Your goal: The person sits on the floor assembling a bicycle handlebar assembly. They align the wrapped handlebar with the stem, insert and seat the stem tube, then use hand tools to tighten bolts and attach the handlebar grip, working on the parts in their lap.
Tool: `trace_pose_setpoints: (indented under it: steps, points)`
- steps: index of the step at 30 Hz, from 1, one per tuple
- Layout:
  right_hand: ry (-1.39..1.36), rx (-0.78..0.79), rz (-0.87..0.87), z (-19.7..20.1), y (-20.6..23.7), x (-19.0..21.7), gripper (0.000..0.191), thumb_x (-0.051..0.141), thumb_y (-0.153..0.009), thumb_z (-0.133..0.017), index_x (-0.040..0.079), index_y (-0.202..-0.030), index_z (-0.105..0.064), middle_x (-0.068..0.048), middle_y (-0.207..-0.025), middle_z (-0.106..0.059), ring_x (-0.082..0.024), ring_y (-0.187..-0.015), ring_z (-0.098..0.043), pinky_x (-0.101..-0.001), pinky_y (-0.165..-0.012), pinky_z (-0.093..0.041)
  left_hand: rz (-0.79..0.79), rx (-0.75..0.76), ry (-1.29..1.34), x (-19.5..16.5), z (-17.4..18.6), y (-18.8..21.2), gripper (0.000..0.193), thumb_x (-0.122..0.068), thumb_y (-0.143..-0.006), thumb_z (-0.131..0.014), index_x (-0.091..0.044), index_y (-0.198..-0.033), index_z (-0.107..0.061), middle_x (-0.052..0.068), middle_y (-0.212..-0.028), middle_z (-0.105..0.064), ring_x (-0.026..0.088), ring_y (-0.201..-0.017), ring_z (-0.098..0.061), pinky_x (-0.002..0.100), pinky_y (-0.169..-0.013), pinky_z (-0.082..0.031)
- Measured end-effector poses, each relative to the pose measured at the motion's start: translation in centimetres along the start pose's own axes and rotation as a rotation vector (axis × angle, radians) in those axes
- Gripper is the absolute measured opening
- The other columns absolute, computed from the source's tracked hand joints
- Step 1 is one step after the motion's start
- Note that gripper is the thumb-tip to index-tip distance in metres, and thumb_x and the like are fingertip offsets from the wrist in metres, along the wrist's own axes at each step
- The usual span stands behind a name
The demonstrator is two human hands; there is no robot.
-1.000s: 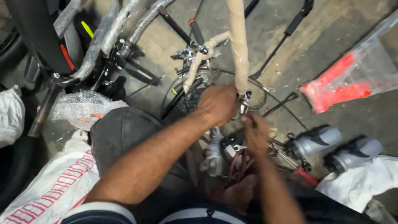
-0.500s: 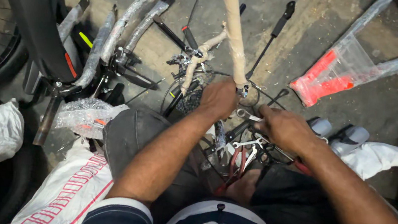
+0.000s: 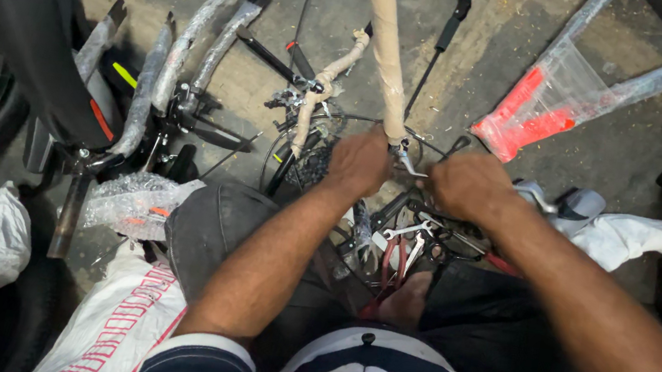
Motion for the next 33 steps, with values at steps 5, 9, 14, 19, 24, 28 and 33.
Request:
trace_pose_setpoints:
  steps: [5, 9, 14, 19, 24, 28, 33]
  points:
    - [0.206, -0.082, 0.058, 0.2, -1.0, 0.7, 0.025, 0.026, -0.095, -0.057, 0.015, -0.099, -0.080, -0.009, -0.101, -0.079, -0.029, -0.092, -0.077, -0.0429, -0.076, -0.062, -0.051, -0.026, -0.069, -0.3, -0.8, 0.3, 0.022, -0.013, -0.092, -0.054, 0.000, -0.105, -0.066, 0.028, -0.094, -0.073, 0.047, -0.089, -0.071, 0.056, -0.081, -0.055]
    - [0.113, -0.090, 0.017, -0.3, -1.3, 0.8, 0.024, 0.023, -0.093, -0.058, 0.012, -0.097, -0.079, -0.011, -0.100, -0.077, -0.028, -0.092, -0.076, -0.0424, -0.074, -0.061, -0.064, 0.025, -0.069, -0.4, -1.3, 0.4, 0.023, -0.016, -0.091, -0.057, 0.000, -0.105, -0.066, 0.026, -0.093, -0.073, 0.045, -0.090, -0.071, 0.055, -0.083, -0.054]
    - [0.161, -0.085, 0.072, 2.3, -0.2, 1.8, 0.023, 0.022, -0.097, -0.057, 0.014, -0.099, -0.079, -0.011, -0.100, -0.078, -0.029, -0.092, -0.077, -0.0424, -0.074, -0.062, 0.030, 0.045, -0.055, -0.1, -1.0, -0.1, 0.026, -0.026, -0.089, -0.066, -0.003, -0.101, -0.070, 0.024, -0.097, -0.073, 0.043, -0.095, -0.071, 0.053, -0.084, -0.054]
    - [0.277, -0.004, 0.084, 3.6, 0.5, -0.4, 0.022, 0.025, -0.094, -0.060, 0.016, -0.100, -0.078, -0.007, -0.101, -0.077, -0.026, -0.094, -0.075, -0.0421, -0.074, -0.062, -0.046, 0.053, -0.039, -0.1, 0.0, 0.0, 0.029, -0.029, -0.086, -0.070, -0.005, -0.103, -0.071, 0.023, -0.097, -0.073, 0.044, -0.095, -0.069, 0.054, -0.084, -0.053]
    - [0.140, -0.102, 0.118, -1.2, 0.1, -4.5, 0.022, 0.030, -0.091, -0.062, 0.014, -0.093, -0.077, -0.011, -0.089, -0.075, -0.031, -0.085, -0.074, -0.0456, -0.069, -0.058, -0.075, 0.025, 0.039, 1.6, 0.4, 0.4, 0.034, -0.028, -0.084, -0.071, -0.003, -0.108, -0.069, 0.025, -0.096, -0.072, 0.046, -0.092, -0.068, 0.055, -0.083, -0.053]
    - [-0.813, -0.215, -0.074, -6.1, -2.4, -1.5, 0.027, 0.035, -0.085, -0.077, 0.009, -0.090, -0.077, -0.018, -0.065, -0.067, -0.030, -0.058, -0.064, -0.0474, -0.057, -0.049, -0.024, 0.088, 0.006, 3.2, -0.5, 0.1, 0.034, -0.036, -0.090, -0.069, -0.004, -0.103, -0.071, 0.024, -0.093, -0.072, 0.045, -0.092, -0.069, 0.056, -0.083, -0.052]
    - [-1.470, -0.511, -0.056, -11.2, -9.0, 10.4, 0.022, 0.024, -0.088, -0.072, 0.004, -0.098, -0.068, -0.015, -0.079, -0.069, -0.027, -0.069, -0.067, -0.0431, -0.066, -0.052, -0.017, 0.026, -0.024, 2.1, -1.7, 1.0, 0.029, -0.023, -0.086, -0.065, -0.002, -0.107, -0.070, 0.023, -0.093, -0.073, 0.043, -0.091, -0.072, 0.052, -0.080, -0.056]
Point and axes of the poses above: each hand's wrist, its own y-axis away from the middle knuckle, its own z-axis out of the back of the hand, x = y × z, the point moved 2 cm from there along -y, towards the middle knuckle
